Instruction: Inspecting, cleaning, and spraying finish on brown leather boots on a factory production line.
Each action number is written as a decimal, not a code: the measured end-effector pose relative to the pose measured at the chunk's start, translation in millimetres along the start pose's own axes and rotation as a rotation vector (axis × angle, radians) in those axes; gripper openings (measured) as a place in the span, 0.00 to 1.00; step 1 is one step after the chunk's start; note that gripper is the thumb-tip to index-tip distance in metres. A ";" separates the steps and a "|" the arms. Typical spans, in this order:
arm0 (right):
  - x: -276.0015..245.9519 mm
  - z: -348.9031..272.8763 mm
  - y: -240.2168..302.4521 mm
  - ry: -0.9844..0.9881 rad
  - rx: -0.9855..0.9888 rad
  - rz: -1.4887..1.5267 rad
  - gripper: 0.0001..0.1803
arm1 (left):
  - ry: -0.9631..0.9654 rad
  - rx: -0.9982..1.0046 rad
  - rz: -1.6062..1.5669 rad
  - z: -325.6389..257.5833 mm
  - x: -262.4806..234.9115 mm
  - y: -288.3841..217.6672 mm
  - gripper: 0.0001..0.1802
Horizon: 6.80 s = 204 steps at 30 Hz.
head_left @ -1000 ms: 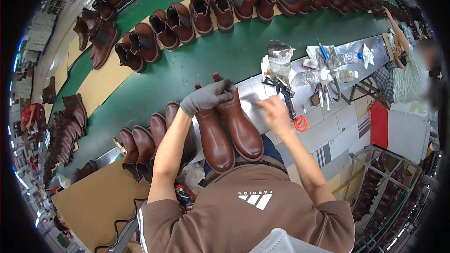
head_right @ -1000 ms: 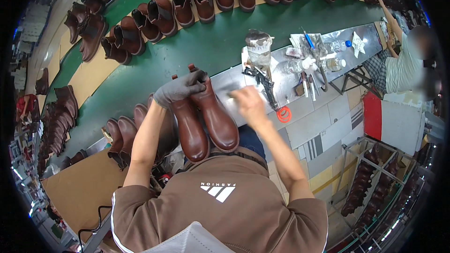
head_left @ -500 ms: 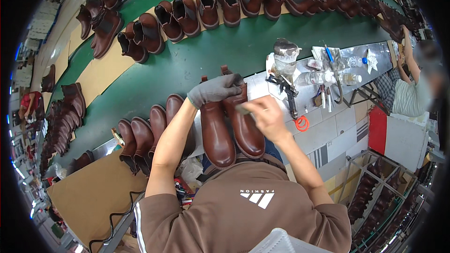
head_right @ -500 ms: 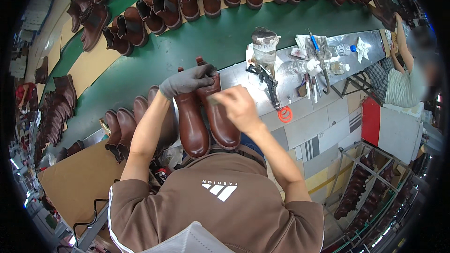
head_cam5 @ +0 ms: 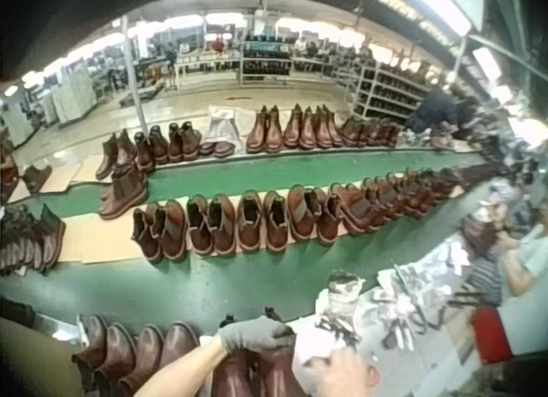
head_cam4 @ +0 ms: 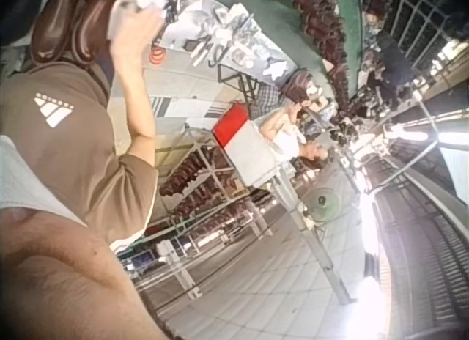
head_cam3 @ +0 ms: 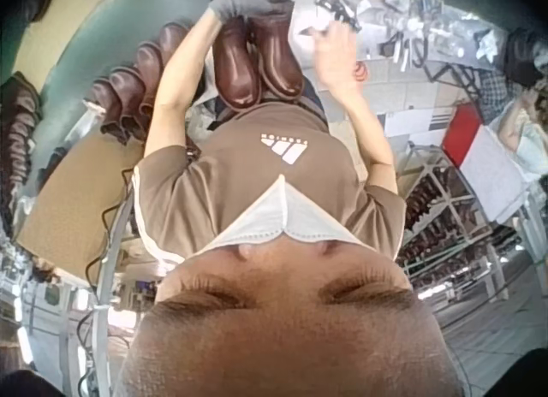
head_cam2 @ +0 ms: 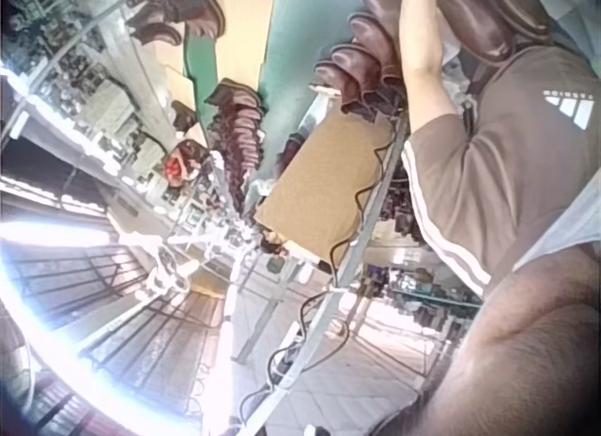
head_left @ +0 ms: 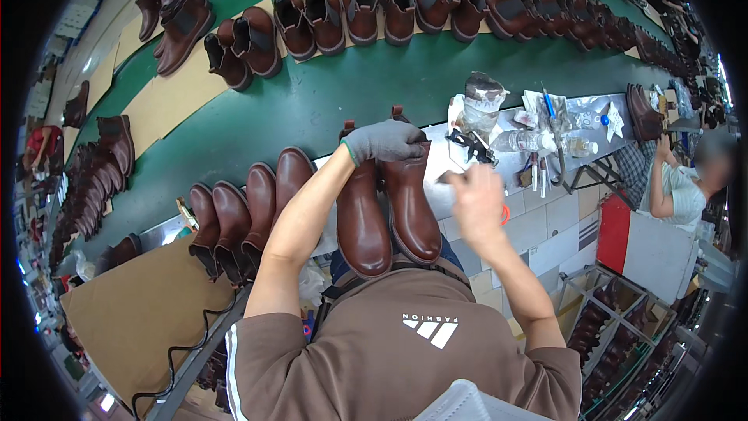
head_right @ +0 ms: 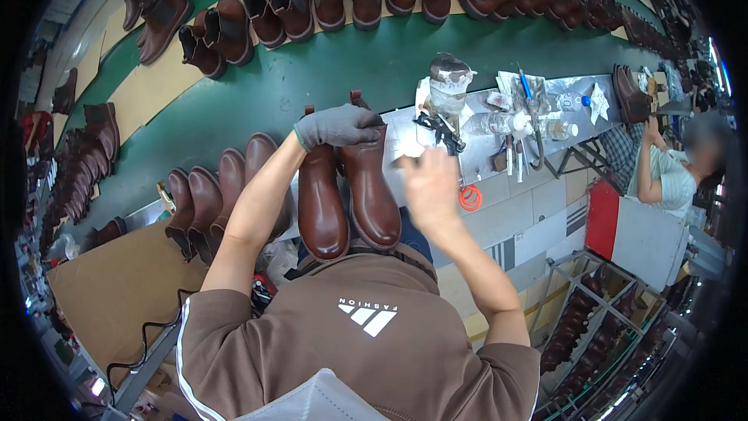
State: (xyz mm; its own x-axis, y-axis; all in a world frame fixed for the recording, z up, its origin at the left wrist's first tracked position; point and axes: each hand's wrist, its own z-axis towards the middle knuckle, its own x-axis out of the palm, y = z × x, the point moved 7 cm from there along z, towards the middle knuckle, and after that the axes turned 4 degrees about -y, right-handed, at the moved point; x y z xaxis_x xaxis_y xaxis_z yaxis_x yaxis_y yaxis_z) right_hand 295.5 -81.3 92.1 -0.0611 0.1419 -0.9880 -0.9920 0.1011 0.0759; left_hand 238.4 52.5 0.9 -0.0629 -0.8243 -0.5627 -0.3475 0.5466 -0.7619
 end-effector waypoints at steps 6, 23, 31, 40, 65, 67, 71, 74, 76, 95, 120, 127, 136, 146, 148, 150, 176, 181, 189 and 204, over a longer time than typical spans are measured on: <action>9.3 2.9 62.7 -0.105 -0.298 0.188 0.16 | 0.063 0.040 -0.013 7.2 3.6 -5.2 0.24; -9.2 -0.8 15.7 -0.166 -0.195 0.325 0.12 | 0.030 0.132 -0.128 -0.8 3.1 -4.3 0.23; 26.3 -36.8 -109.2 -0.299 0.499 0.490 0.12 | -0.008 0.067 -0.253 -22.2 -0.1 18.0 0.23; 139.8 -84.0 -223.7 -0.350 0.833 0.563 0.19 | 0.008 -0.015 -0.426 -21.2 -9.6 11.9 0.24; 8.2 -68.7 -102.4 -0.045 0.697 1.226 0.12 | 0.011 0.051 -0.589 -26.8 -7.8 31.7 0.20; -27.4 -77.1 -89.5 0.119 0.742 1.238 0.10 | -0.022 0.062 -0.591 -27.3 -8.8 41.3 0.20; -59.9 -74.2 -69.9 0.264 0.363 0.998 0.14 | -0.012 0.084 -0.697 -20.3 -12.0 44.5 0.20; -76.9 -57.5 -47.1 0.114 0.192 0.921 0.24 | -0.016 0.020 -0.695 -18.8 -13.0 42.9 0.20; -80.0 -56.6 -48.2 0.046 0.229 0.864 0.24 | 0.010 0.037 -0.673 -17.3 -11.3 43.1 0.20; -85.9 -66.8 -34.4 0.064 0.251 0.913 0.20 | 0.094 0.073 -0.693 -19.5 -8.6 48.0 0.18; 33.4 -73.6 -40.4 -0.005 0.708 1.496 0.14 | -0.344 -0.154 0.017 -80.5 -83.5 21.8 0.28; 42.1 -55.7 -30.0 0.084 0.565 1.579 0.20 | -0.378 0.192 -0.043 -108.1 -12.2 49.2 0.28; 49.2 -46.0 -25.8 0.144 0.523 1.720 0.26 | 0.032 0.086 -0.399 -18.4 -9.7 24.9 0.26; 15.0 -43.4 -2.3 0.172 0.373 1.671 0.22 | 0.330 -0.265 -0.616 -44.4 1.6 18.3 0.22; 3.9 -53.2 -4.5 0.117 0.398 1.613 0.22 | 0.237 -0.240 -0.483 -52.1 -4.9 17.5 0.21; -11.1 -59.3 -6.5 0.016 0.413 1.579 0.22 | 0.063 -0.170 -0.426 -51.4 -9.5 21.8 0.22; -49.6 -13.4 38.5 -0.046 0.284 1.170 0.20 | -0.337 -0.112 -0.856 -49.3 -81.4 48.8 0.18; -41.9 -5.7 24.8 -0.101 0.385 1.120 0.20 | -0.290 -0.095 -0.698 -52.7 -84.3 54.3 0.18; -51.6 -3.3 40.4 -0.041 0.219 1.105 0.21 | -0.466 -0.332 -0.687 -42.3 -85.4 93.5 0.12; -25.3 -20.4 57.3 0.063 0.222 1.109 0.21 | -0.317 -0.261 0.008 -33.5 -109.5 87.2 0.15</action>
State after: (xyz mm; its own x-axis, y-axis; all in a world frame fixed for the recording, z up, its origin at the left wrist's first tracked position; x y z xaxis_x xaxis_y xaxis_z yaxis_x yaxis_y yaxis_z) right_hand 237.9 -99.1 118.7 -0.9063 0.2129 -0.3650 -0.3455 0.1241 0.9302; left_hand 183.7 185.5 6.8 0.2107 -0.7112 -0.6706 -0.5766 0.4636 -0.6728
